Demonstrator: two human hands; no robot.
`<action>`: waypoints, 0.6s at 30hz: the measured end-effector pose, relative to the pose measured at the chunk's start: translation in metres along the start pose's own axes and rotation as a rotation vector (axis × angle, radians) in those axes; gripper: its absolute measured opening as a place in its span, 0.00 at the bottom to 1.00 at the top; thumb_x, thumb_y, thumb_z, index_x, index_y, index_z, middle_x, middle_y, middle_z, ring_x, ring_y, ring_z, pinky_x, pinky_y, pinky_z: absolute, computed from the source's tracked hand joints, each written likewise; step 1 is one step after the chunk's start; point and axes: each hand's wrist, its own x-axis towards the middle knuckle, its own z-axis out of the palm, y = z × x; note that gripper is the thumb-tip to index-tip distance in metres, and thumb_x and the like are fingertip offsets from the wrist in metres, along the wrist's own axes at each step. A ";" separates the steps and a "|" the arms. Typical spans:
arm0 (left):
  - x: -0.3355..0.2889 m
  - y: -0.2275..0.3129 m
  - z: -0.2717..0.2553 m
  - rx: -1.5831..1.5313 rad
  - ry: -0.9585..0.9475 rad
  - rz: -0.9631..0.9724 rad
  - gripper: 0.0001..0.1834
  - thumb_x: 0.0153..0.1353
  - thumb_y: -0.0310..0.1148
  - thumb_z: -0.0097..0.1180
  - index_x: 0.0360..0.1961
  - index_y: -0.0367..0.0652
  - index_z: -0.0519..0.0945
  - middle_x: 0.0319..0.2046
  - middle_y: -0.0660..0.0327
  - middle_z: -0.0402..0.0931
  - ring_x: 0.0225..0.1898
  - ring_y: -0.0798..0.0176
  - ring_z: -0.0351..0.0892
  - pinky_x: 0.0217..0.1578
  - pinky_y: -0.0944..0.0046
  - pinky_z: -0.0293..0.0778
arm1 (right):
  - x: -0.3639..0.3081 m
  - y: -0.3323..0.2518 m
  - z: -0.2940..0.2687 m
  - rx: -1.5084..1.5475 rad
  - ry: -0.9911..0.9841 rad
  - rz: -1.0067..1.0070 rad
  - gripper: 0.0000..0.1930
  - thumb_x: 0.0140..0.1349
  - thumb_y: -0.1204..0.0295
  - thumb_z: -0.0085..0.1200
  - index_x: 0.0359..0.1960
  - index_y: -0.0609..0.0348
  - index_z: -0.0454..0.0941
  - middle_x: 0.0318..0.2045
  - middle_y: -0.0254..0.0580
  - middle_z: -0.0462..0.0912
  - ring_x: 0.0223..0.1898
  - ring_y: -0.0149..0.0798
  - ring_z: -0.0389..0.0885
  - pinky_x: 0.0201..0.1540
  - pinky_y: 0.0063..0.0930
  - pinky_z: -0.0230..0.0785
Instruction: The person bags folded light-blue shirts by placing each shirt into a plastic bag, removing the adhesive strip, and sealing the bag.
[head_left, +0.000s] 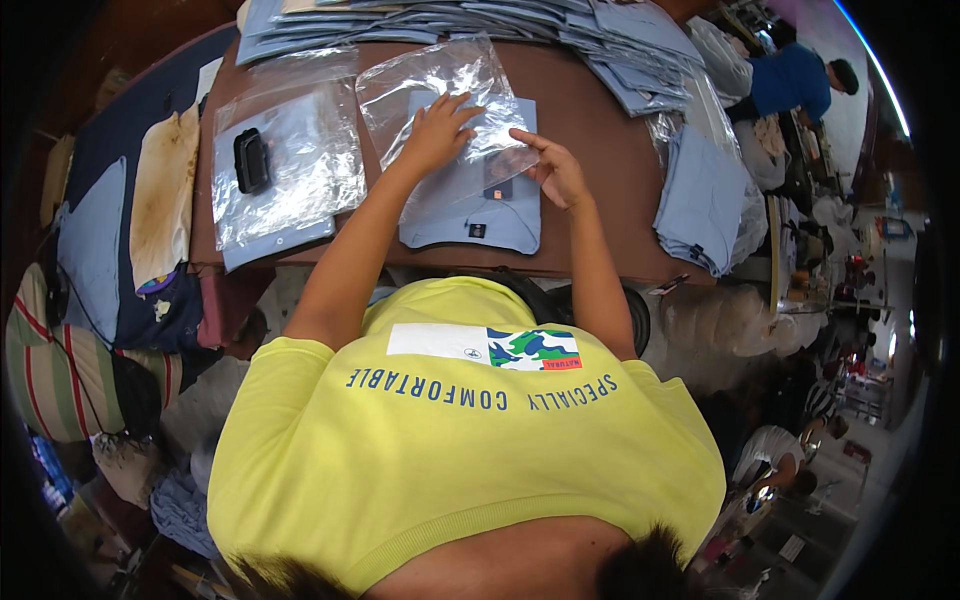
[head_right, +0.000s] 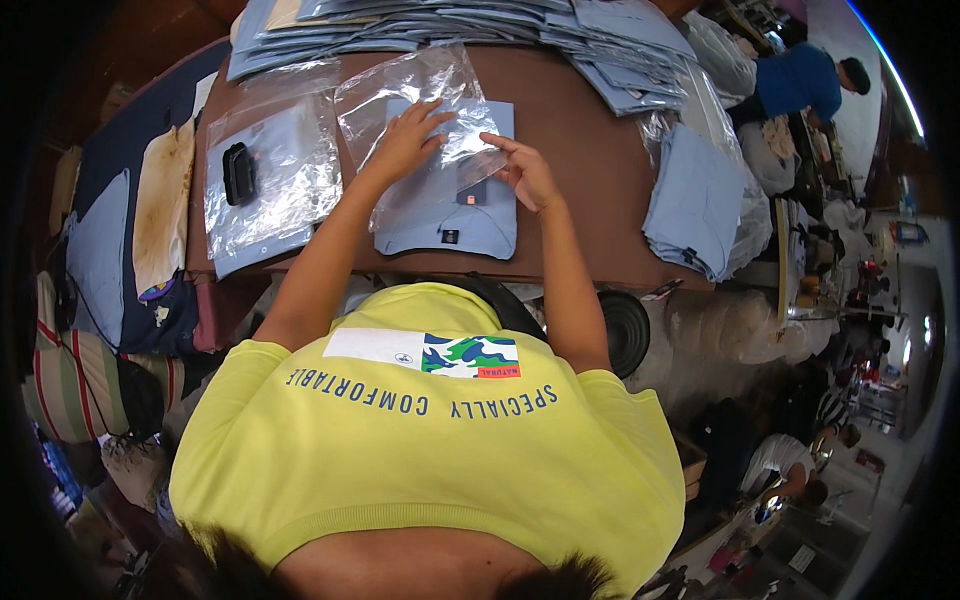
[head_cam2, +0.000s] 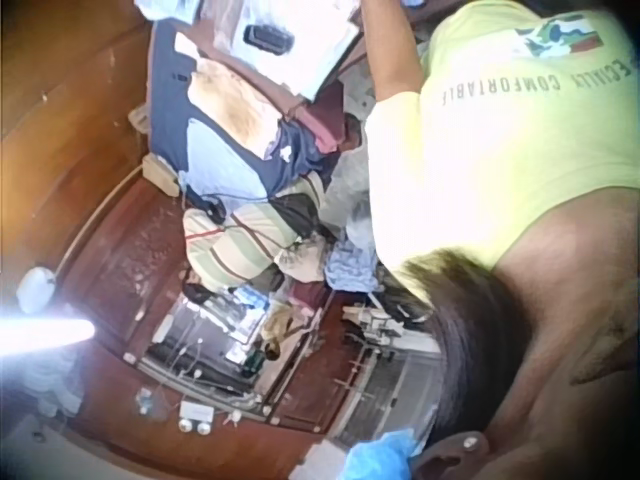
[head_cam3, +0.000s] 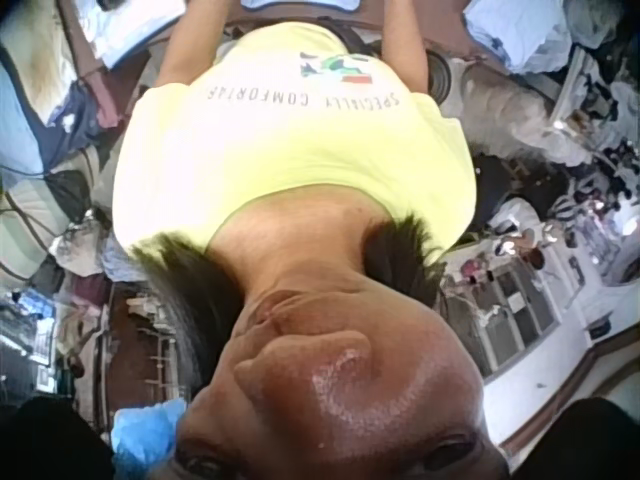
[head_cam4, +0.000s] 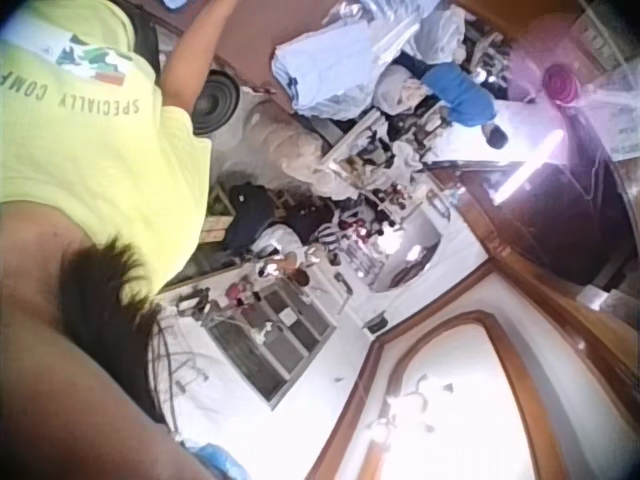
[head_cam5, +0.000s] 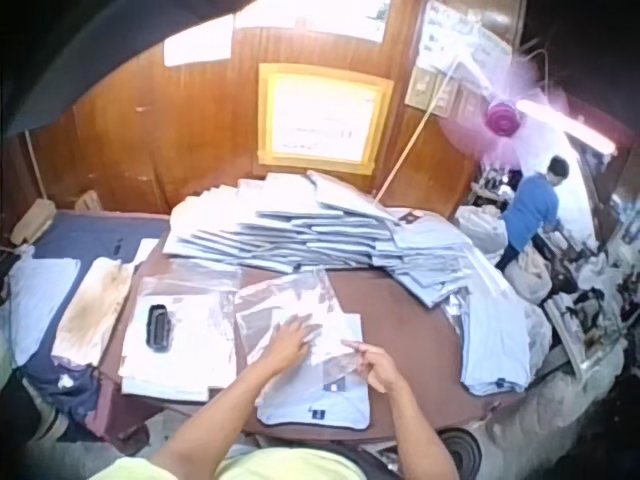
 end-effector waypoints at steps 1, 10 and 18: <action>0.000 0.001 0.009 0.024 -0.088 -0.020 0.25 0.54 0.43 0.57 0.55 0.61 0.71 0.63 0.60 0.58 0.66 0.47 0.49 0.59 0.34 0.47 | -0.003 0.001 -0.007 0.067 0.055 0.015 0.17 0.63 0.68 0.43 0.49 0.67 0.70 0.45 0.43 0.77 0.42 0.32 0.75 0.49 0.26 0.67; -0.010 0.008 0.034 0.055 -0.151 -0.015 0.42 0.44 0.59 0.61 0.62 0.65 0.63 0.68 0.58 0.45 0.69 0.46 0.35 0.61 0.33 0.33 | 0.026 0.017 -0.022 -0.550 0.171 -0.201 0.20 0.49 0.82 0.57 0.47 0.62 0.74 0.28 0.33 0.75 0.27 0.24 0.71 0.28 0.16 0.65; -0.011 0.018 0.034 -0.034 -0.038 -0.029 0.26 0.47 0.49 0.63 0.50 0.61 0.76 0.63 0.59 0.56 0.68 0.46 0.42 0.61 0.36 0.36 | 0.027 0.018 -0.033 -0.413 0.175 -0.135 0.19 0.46 0.87 0.53 0.43 0.63 0.77 0.26 0.30 0.74 0.28 0.22 0.70 0.31 0.14 0.63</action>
